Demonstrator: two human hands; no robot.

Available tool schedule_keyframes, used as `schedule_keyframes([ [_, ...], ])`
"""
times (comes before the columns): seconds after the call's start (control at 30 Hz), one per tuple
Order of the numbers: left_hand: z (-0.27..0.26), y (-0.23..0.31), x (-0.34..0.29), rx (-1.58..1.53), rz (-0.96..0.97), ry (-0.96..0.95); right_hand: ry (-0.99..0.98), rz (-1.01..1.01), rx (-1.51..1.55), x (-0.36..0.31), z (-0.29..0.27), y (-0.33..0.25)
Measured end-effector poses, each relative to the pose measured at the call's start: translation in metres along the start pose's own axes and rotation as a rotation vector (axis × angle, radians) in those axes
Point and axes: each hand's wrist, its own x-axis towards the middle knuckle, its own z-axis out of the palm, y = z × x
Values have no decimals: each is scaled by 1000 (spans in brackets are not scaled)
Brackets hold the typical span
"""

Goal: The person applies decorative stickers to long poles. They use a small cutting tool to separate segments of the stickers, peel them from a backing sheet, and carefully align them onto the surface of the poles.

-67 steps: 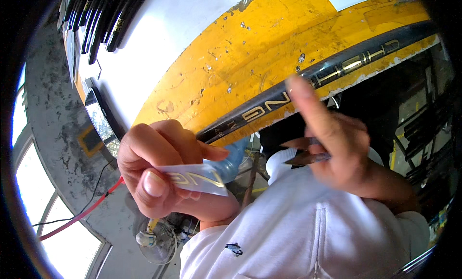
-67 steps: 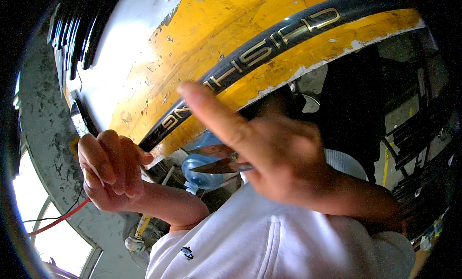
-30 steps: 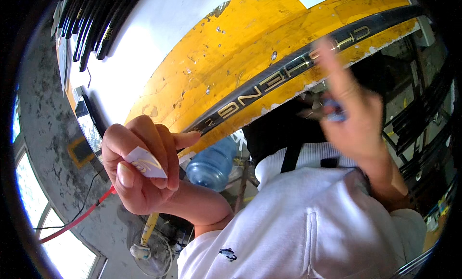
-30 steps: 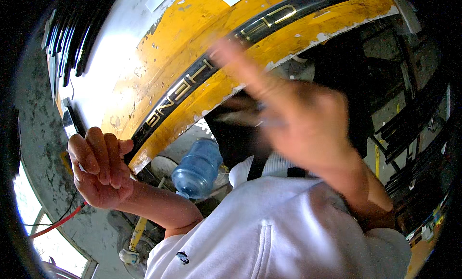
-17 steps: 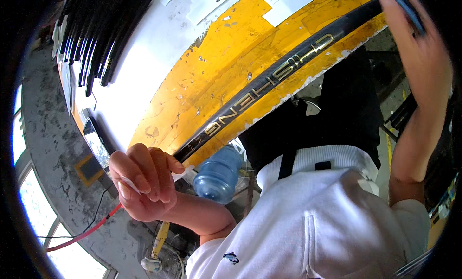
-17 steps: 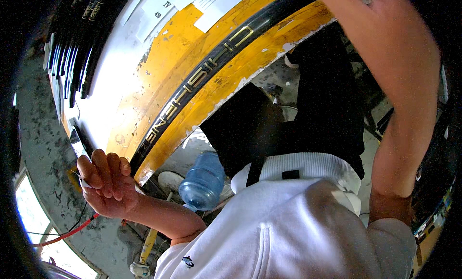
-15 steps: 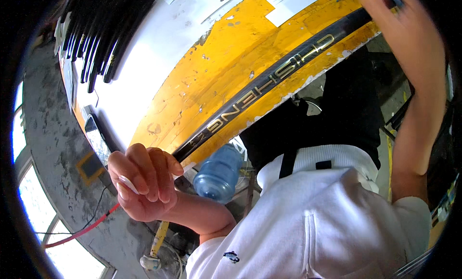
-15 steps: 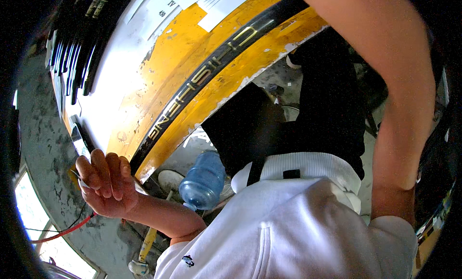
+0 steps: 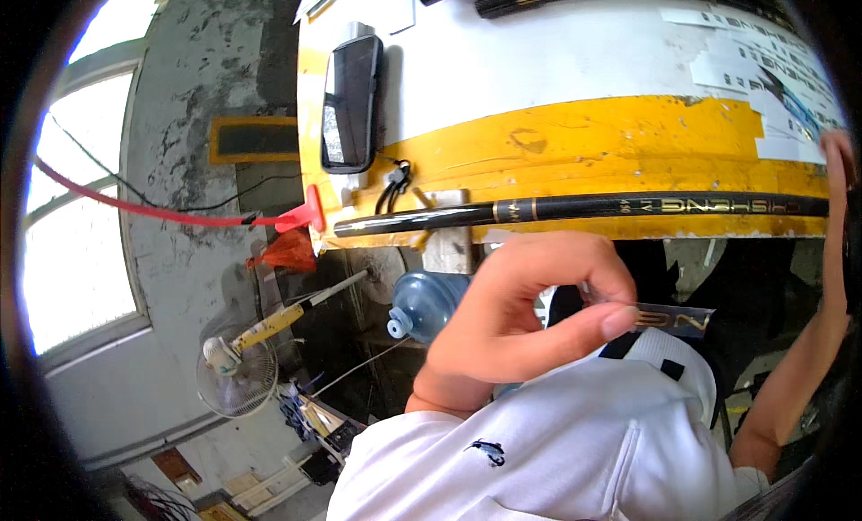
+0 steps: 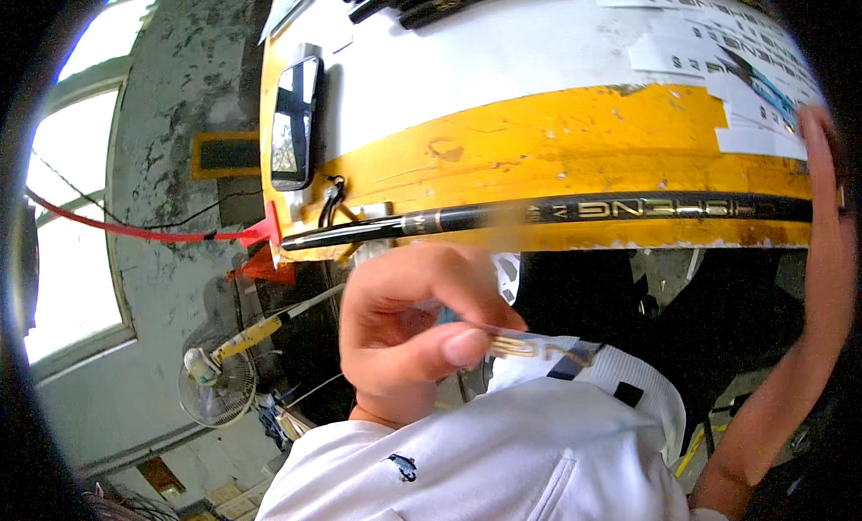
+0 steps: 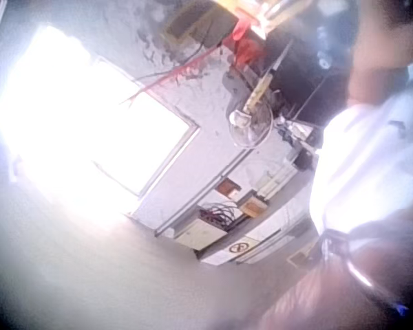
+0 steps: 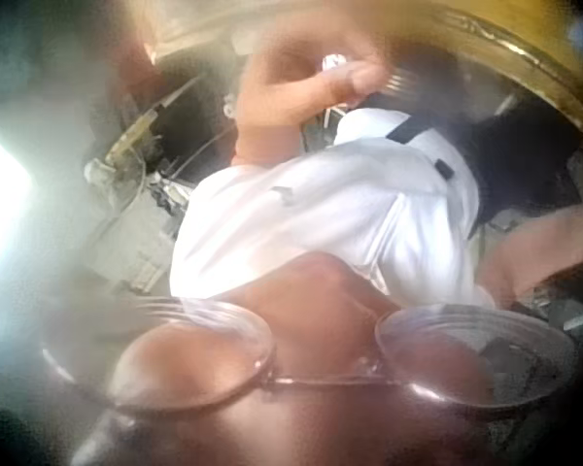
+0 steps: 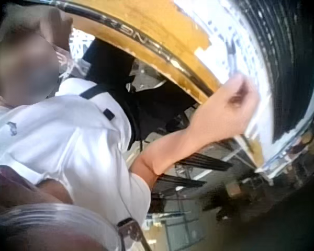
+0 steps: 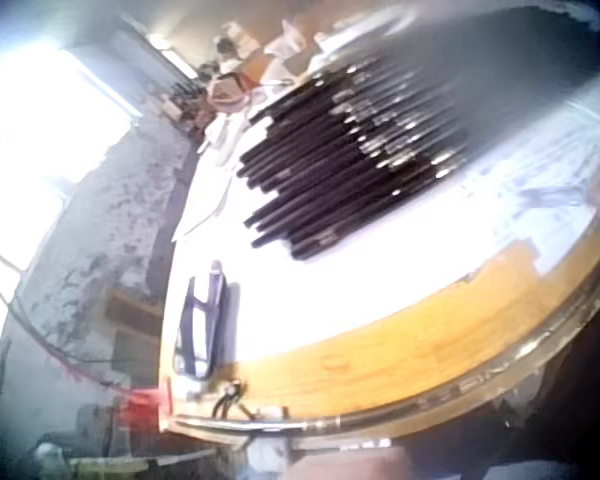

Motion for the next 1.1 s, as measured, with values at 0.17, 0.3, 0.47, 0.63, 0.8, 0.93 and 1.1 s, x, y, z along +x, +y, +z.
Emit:
schedule_keyframes([
  [0.17, 13, -1, 2, -21, -27, -56, -380, 15, 671, -74, -6, -47],
  [0.3, 3, -9, -3, -48, -34, -160, -492, 229, 1035, -100, 6, -79],
  [0.47, 13, -9, -16, -92, -105, -90, -561, 255, 1108, -108, 10, -79],
  [0.63, 23, -12, -14, -90, -72, -123, -597, 164, 1028, -109, 3, -75],
  [0.8, 28, -15, -12, 34, -55, -107, -527, 49, 1001, -113, 5, -66],
  [0.93, 38, -15, -10, 248, -34, -24, -464, -12, 860, -109, 3, -62],
  [1.1, 55, -10, -1, 449, -88, 63, -352, -171, 681, -101, 4, -52],
])
